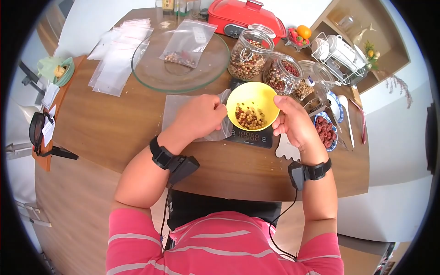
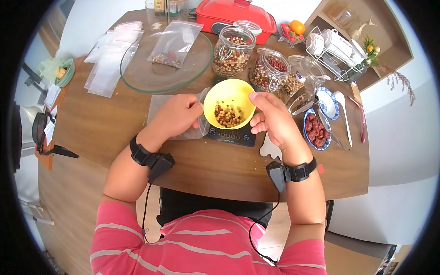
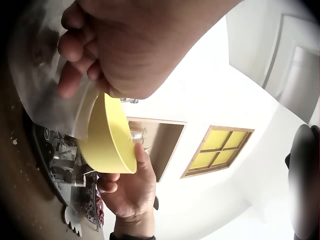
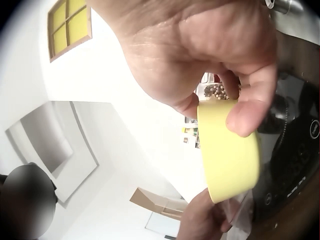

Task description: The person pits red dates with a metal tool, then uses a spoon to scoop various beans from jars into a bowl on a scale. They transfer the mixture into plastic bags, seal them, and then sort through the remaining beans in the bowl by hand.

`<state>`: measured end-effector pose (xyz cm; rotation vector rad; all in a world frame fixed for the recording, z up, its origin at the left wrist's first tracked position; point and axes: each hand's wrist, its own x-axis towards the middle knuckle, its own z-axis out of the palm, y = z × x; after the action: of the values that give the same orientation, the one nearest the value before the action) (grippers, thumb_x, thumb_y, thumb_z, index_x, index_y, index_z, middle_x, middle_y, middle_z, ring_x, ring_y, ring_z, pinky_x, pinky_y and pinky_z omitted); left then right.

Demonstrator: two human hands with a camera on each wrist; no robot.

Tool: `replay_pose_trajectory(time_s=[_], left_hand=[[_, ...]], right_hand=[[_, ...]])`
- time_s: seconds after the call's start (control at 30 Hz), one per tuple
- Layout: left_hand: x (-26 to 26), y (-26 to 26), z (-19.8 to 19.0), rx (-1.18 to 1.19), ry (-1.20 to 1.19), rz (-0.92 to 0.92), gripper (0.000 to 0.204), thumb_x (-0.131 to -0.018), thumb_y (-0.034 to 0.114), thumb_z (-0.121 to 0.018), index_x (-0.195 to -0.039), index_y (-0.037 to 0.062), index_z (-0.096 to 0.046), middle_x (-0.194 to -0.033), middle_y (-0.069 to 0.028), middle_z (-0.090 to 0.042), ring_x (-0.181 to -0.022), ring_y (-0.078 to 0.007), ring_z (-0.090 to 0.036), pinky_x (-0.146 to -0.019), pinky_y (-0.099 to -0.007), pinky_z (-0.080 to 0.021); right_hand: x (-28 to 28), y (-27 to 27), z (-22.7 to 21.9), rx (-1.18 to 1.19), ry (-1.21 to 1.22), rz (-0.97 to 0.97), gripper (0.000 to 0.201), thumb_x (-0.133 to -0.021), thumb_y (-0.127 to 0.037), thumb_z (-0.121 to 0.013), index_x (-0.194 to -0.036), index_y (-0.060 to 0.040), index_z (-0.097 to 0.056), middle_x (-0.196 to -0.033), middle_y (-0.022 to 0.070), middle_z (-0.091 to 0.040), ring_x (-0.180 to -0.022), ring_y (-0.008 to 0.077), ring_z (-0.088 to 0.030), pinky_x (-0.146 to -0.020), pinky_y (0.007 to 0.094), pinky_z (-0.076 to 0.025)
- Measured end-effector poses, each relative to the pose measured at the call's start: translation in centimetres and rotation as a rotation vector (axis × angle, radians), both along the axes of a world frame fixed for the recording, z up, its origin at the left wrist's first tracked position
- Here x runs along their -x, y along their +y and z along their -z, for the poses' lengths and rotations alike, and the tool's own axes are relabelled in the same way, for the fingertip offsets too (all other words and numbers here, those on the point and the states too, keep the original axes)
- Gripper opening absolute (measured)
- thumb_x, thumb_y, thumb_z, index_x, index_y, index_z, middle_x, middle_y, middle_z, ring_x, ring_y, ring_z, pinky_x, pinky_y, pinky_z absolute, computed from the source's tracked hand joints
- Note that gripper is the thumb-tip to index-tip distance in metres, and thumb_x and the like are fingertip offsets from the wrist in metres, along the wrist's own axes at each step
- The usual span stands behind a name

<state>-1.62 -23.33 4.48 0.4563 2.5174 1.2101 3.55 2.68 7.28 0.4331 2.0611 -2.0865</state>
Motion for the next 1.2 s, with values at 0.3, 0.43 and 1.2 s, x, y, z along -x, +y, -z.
replay_pose_trajectory(time_s=[0.3,0.43,1.2], left_hand=[[-0.1,-0.1,0.1,-0.114,-0.005,-0.006,0.031,-0.095,0.027,-0.056,-0.083,0.001,-0.067,-0.066,-0.0064,-0.07,-0.057,-0.0159,-0.06,-0.055,-0.0343,-0.044],[0.1,-0.2,-0.1,-0.135,0.001,-0.027,0.034,-0.092,0.028,-0.053,-0.083,0.0015,-0.071,-0.065,-0.0093,-0.071,-0.06,-0.0254,-0.068,-0.062,-0.04,-0.052],[0.7,-2.9,-0.9,-0.347,0.145,-0.064,0.027,-0.094,0.019,-0.058,-0.073,0.0022,-0.058,-0.056,-0.0013,-0.052,-0.05,-0.0095,-0.056,-0.047,-0.0279,-0.042]], right_hand=[[-0.7,-5.9,-5.6,-0.777,0.2,-0.104,0.072,-0.088,-0.048,-0.077,-0.129,0.0075,-0.056,-0.092,0.0125,-0.067,-0.075,0.0195,-0.069,-0.064,0.0314,-0.056],[-0.5,-8.0,-6.2,-1.053,0.374,-0.125,0.074,-0.084,-0.048,-0.079,-0.127,0.0082,-0.058,-0.097,0.0232,-0.071,-0.09,0.0341,-0.072,-0.08,0.0416,-0.057],[2.8,-0.1,1.9,-0.565,0.022,-0.151,0.027,-0.097,-0.014,-0.051,-0.107,0.0066,-0.065,-0.085,0.0111,-0.069,-0.066,0.0152,-0.068,-0.053,0.0287,-0.057]])
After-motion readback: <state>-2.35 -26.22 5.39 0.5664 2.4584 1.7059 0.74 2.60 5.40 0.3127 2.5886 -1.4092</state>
